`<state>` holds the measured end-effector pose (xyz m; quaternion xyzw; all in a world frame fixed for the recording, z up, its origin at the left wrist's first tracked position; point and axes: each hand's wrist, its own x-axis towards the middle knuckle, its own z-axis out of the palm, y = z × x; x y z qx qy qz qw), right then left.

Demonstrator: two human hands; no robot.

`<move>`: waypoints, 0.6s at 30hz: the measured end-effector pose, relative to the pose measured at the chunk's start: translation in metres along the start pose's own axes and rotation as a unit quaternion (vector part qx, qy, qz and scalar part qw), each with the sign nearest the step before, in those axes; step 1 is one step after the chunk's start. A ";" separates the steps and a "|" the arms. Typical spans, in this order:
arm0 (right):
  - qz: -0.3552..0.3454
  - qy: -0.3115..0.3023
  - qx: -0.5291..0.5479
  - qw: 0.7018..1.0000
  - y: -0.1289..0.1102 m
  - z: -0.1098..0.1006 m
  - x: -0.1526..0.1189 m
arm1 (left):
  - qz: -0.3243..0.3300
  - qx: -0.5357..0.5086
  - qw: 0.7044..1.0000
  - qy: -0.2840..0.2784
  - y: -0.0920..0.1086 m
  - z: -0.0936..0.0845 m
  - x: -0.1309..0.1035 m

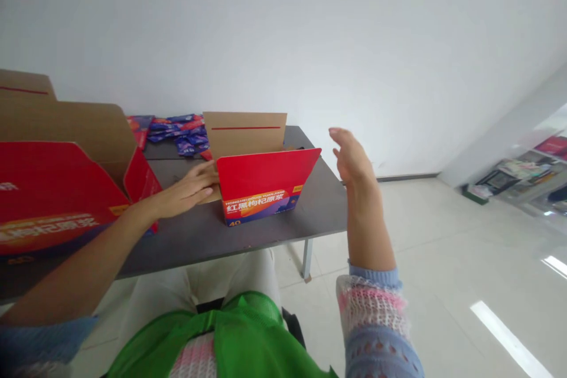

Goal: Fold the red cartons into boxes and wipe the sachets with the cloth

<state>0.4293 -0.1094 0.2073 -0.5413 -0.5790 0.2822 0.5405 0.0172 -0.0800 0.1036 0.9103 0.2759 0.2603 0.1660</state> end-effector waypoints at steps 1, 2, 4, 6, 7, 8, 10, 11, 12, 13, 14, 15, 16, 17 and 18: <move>-0.033 0.004 -0.003 0.999 -0.023 0.006 -0.005 | -0.008 -0.004 1.000 -0.016 0.002 0.000 0.002; -0.052 -0.011 -0.013 0.998 -0.045 0.016 -0.011 | -0.017 -0.005 0.999 -0.031 0.005 0.001 0.004; -0.052 -0.059 -0.041 0.996 -0.078 0.041 -0.023 | -0.034 0.009 0.998 -0.047 0.011 0.004 0.006; -0.020 -0.131 -0.080 0.988 -0.093 0.063 -0.031 | -0.050 0.039 0.997 -0.046 0.017 0.006 0.006; -0.014 -0.164 -0.095 0.982 -0.094 0.069 -0.034 | -0.054 0.055 0.996 -0.044 0.020 0.006 0.007; -0.015 -0.194 -0.106 0.975 -0.092 0.071 -0.037 | -0.056 0.069 0.995 -0.044 0.023 0.006 0.008; -0.032 -0.240 -0.115 0.963 -0.082 0.063 -0.046 | -0.053 0.087 0.994 -0.051 0.028 0.004 0.011; -0.043 -0.257 -0.117 0.958 -0.075 0.054 -0.053 | -0.049 0.090 0.993 -0.056 0.030 0.004 0.014; -0.051 -0.273 -0.118 0.954 -0.068 0.044 -0.063 | -0.046 0.091 0.993 -0.059 0.030 0.004 0.016; -0.059 -0.285 -0.120 0.949 -0.060 0.035 -0.076 | -0.044 0.092 0.993 -0.057 0.030 0.005 0.019; -0.062 -0.294 -0.121 0.946 -0.051 0.027 -0.092 | -0.043 0.092 0.993 -0.053 0.028 0.006 0.022; -0.058 -0.303 -0.123 0.943 -0.041 0.021 -0.109 | -0.040 0.090 0.994 -0.048 0.026 0.007 0.024; -0.058 -0.319 -0.128 0.937 -0.030 0.019 -0.126 | -0.037 0.086 0.995 -0.045 0.023 0.008 0.026; -0.069 -0.349 -0.143 0.923 -0.018 0.020 -0.142 | -0.036 0.080 0.995 -0.043 0.020 0.010 0.028; -0.080 -0.381 -0.162 0.907 -0.004 0.025 -0.155 | -0.037 0.072 0.996 -0.044 0.016 0.011 0.029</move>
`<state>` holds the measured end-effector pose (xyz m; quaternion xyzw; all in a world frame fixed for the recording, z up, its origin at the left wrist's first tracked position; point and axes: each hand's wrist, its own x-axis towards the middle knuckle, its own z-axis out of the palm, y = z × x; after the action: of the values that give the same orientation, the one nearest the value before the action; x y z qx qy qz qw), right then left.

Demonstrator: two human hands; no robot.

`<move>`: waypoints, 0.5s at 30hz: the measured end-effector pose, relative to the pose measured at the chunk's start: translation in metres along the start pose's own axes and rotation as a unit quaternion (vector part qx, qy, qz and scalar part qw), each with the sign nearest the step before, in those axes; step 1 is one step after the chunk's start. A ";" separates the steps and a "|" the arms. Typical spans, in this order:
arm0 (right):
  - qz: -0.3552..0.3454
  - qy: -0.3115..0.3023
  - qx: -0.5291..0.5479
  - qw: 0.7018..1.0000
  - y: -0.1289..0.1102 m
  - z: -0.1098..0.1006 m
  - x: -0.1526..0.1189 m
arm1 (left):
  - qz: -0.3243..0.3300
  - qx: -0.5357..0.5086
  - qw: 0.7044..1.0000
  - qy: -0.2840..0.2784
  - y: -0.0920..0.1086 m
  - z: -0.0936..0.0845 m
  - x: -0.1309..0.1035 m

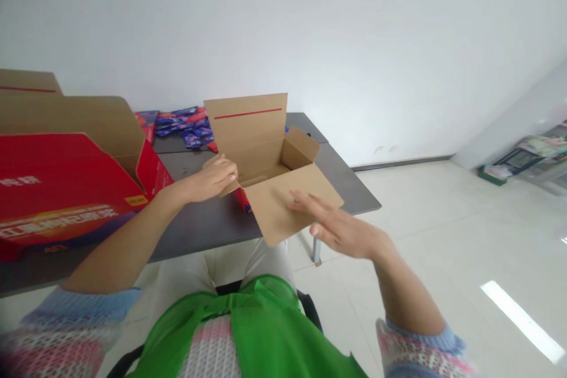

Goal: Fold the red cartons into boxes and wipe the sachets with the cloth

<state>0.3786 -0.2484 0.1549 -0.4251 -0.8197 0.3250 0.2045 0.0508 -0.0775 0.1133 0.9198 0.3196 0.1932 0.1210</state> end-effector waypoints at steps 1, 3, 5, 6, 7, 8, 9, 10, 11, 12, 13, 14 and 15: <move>-0.009 -0.024 -0.030 0.999 0.010 0.016 -0.002 | -0.002 -0.011 1.000 -0.003 -0.003 0.001 0.001; -0.008 -0.037 -0.100 0.994 0.033 0.044 0.004 | -0.005 -0.038 0.999 -0.017 -0.007 0.002 0.003; -0.005 -0.036 -0.160 0.986 0.056 0.063 0.016 | -0.005 -0.065 0.997 -0.036 -0.009 0.001 0.004; -0.002 -0.033 -0.184 0.982 0.066 0.068 0.023 | -0.006 -0.074 0.996 -0.046 -0.009 -0.001 0.004; 0.002 -0.033 -0.200 0.979 0.073 0.070 0.029 | -0.011 -0.078 0.995 -0.055 -0.009 -0.003 0.003; 0.007 -0.037 -0.205 0.978 0.078 0.069 0.034 | -0.020 -0.079 0.995 -0.064 -0.008 -0.006 0.002; 0.014 -0.044 -0.200 0.979 0.080 0.065 0.038 | -0.030 -0.079 0.994 -0.073 -0.007 -0.008 0.001; 0.022 -0.055 -0.184 0.981 0.078 0.057 0.041 | -0.041 -0.082 0.992 -0.082 -0.005 -0.011 0.000; 0.029 -0.069 -0.161 0.984 0.074 0.047 0.044 | -0.050 -0.087 0.991 -0.090 -0.001 -0.013 -0.001; 0.032 -0.082 -0.135 0.987 0.067 0.035 0.048 | -0.060 -0.092 0.989 -0.097 0.003 -0.015 -0.003; 0.032 -0.092 -0.110 0.989 0.059 0.021 0.053 | -0.068 -0.093 0.988 -0.100 0.009 -0.015 -0.004; 0.021 -0.102 -0.093 0.990 0.050 0.008 0.059 | -0.074 -0.087 0.988 -0.102 0.017 -0.015 -0.006; 0.008 -0.098 -0.084 0.992 0.041 -0.005 0.067 | -0.078 -0.074 0.989 -0.102 0.025 -0.014 -0.007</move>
<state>0.3674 -0.1734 0.1338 -0.4131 -0.8569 0.2966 0.0844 0.0530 -0.0999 0.1330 0.8954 0.3613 0.1114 0.2353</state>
